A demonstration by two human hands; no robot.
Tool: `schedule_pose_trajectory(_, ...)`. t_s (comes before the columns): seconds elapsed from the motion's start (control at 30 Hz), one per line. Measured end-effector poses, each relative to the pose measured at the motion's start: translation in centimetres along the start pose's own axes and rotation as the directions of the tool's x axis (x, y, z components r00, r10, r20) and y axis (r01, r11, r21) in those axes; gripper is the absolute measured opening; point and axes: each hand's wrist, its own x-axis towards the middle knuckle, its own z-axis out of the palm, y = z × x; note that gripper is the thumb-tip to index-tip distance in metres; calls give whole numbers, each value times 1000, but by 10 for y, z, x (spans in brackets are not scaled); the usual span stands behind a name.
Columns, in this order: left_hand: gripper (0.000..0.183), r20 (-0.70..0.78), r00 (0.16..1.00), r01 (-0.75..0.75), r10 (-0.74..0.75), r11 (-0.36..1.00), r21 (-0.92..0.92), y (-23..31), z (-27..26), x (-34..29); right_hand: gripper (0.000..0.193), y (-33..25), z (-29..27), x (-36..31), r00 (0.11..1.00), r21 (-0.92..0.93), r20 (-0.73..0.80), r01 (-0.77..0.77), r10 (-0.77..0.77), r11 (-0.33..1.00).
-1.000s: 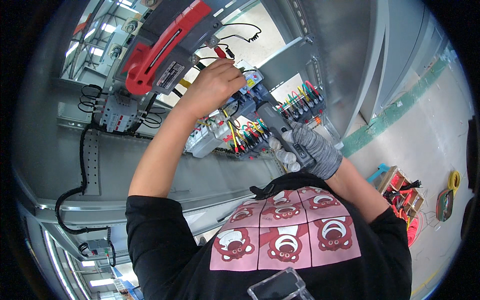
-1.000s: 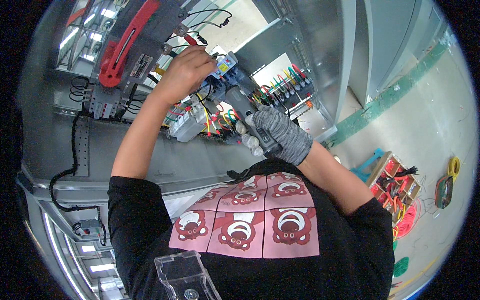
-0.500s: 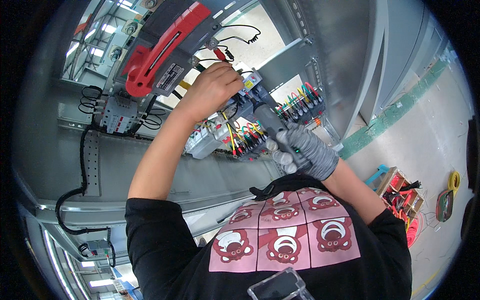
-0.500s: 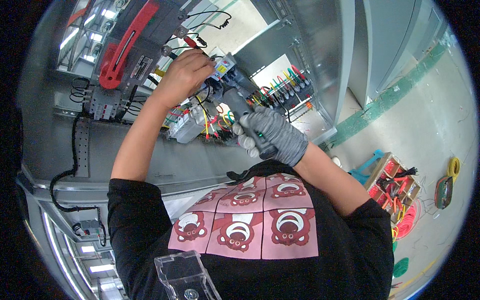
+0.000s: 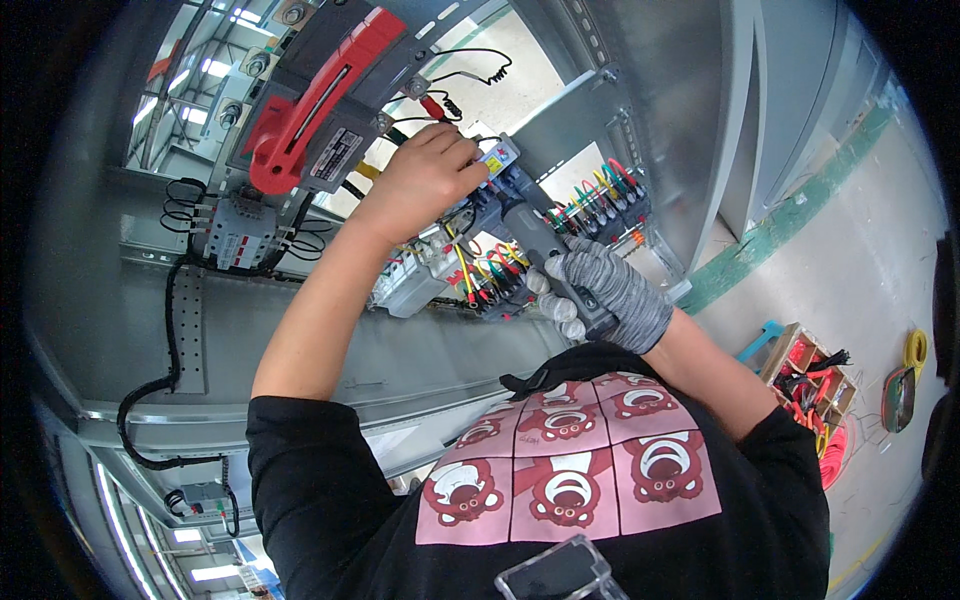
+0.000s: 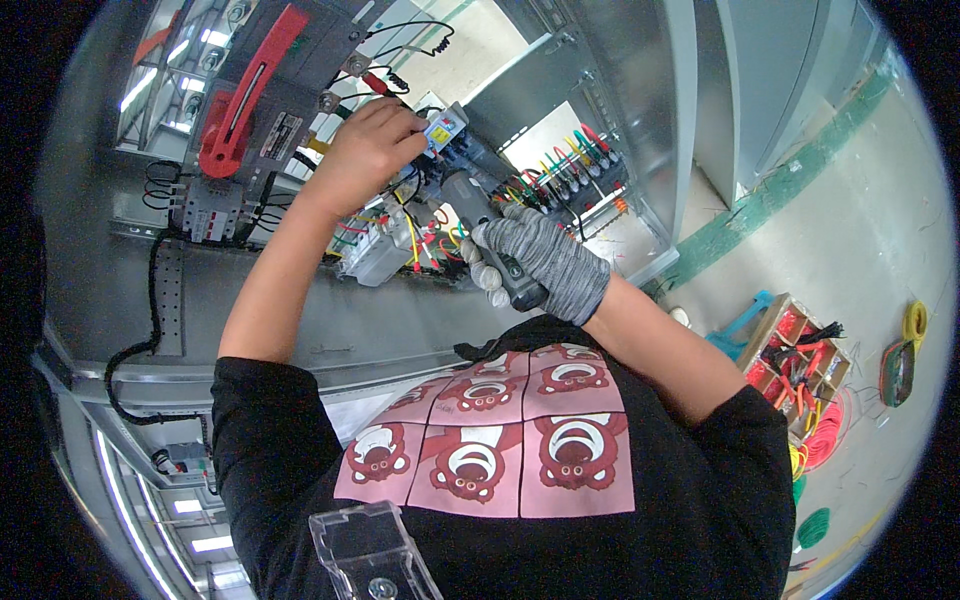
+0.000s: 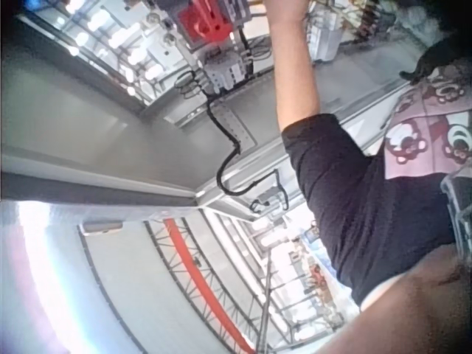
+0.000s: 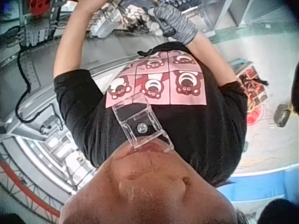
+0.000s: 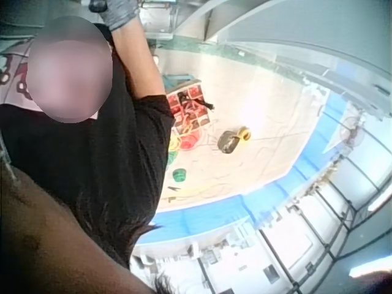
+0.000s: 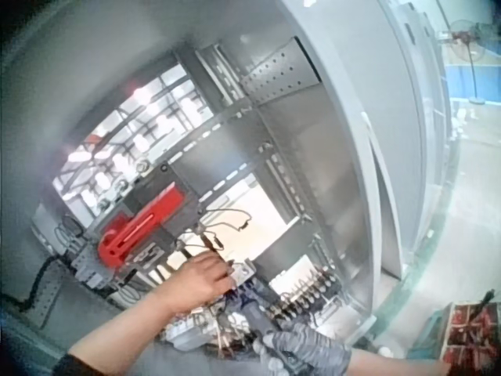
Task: The person works inside an open electrical panel, stripping wire ends with pliers and securing connections with a cordless screwdriver. They handle multiple colored wires and tighten terminals throughout the panel.
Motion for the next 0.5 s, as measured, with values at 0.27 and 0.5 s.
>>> schedule_pose_trajectory(0.27,21,-59,998,-13,13,1000,10,-1,11,-8,25,11,-6,3,993,124,101,51,-64,991)
schedule_pose_trajectory(0.5,17,-132,991,-18,17,1000,-6,-3,18,-12,25,18,1,9,998,167,53,23,-33,986)
